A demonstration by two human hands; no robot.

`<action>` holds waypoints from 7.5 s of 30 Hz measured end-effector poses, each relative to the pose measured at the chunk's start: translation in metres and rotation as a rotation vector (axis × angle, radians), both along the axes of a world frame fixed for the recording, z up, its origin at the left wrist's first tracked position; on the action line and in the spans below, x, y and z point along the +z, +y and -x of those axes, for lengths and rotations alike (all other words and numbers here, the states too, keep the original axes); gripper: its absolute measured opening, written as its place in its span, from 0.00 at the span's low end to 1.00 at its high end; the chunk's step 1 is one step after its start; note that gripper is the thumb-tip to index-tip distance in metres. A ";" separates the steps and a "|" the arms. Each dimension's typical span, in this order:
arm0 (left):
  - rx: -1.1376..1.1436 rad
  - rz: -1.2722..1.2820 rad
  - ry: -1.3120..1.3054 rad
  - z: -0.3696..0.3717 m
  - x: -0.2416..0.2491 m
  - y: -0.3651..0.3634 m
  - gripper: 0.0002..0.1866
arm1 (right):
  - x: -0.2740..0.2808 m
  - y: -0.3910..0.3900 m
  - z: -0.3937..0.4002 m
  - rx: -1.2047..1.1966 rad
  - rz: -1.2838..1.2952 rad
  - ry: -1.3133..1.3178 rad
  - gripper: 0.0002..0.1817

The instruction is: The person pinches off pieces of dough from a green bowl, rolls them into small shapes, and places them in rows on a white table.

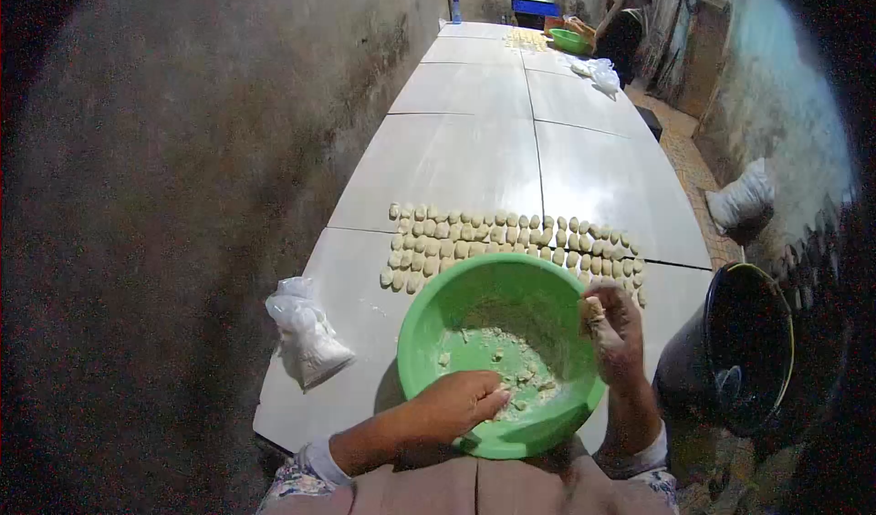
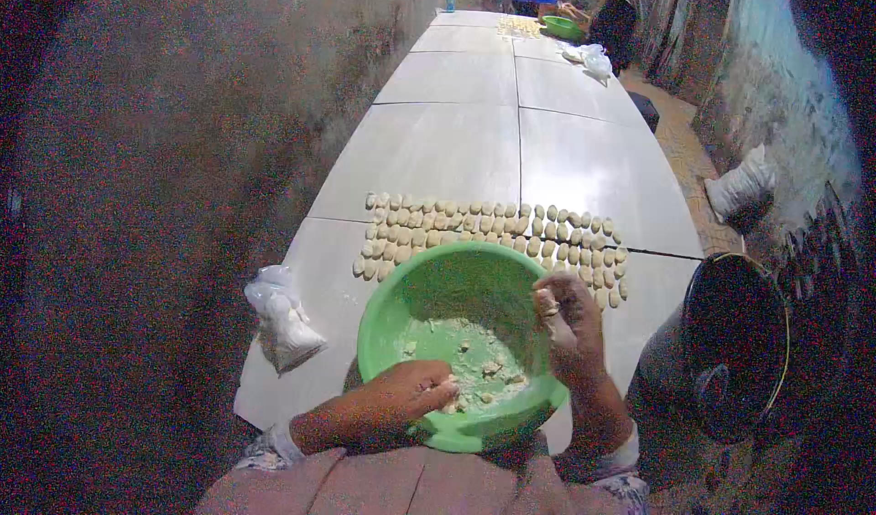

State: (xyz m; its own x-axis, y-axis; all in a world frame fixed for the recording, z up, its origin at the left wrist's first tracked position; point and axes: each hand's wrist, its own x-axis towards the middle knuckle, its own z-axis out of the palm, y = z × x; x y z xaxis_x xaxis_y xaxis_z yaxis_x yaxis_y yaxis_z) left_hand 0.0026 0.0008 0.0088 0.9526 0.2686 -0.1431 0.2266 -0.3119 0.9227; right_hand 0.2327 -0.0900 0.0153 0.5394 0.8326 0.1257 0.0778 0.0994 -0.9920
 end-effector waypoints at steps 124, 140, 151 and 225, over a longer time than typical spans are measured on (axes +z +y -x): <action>0.250 0.851 -0.438 -0.037 0.023 -0.005 0.27 | 0.051 0.002 0.051 0.331 -0.139 -0.956 0.16; 0.338 0.409 -0.254 -0.013 0.039 -0.021 0.19 | 0.055 -0.004 0.043 0.245 -0.331 -0.827 0.12; 0.508 0.738 -0.332 -0.013 0.036 -0.026 0.13 | 0.054 -0.015 0.025 0.557 0.005 -1.080 0.18; -0.142 1.651 -1.207 -0.075 0.016 -0.047 0.48 | 0.023 -0.007 0.098 0.127 0.209 -1.224 0.52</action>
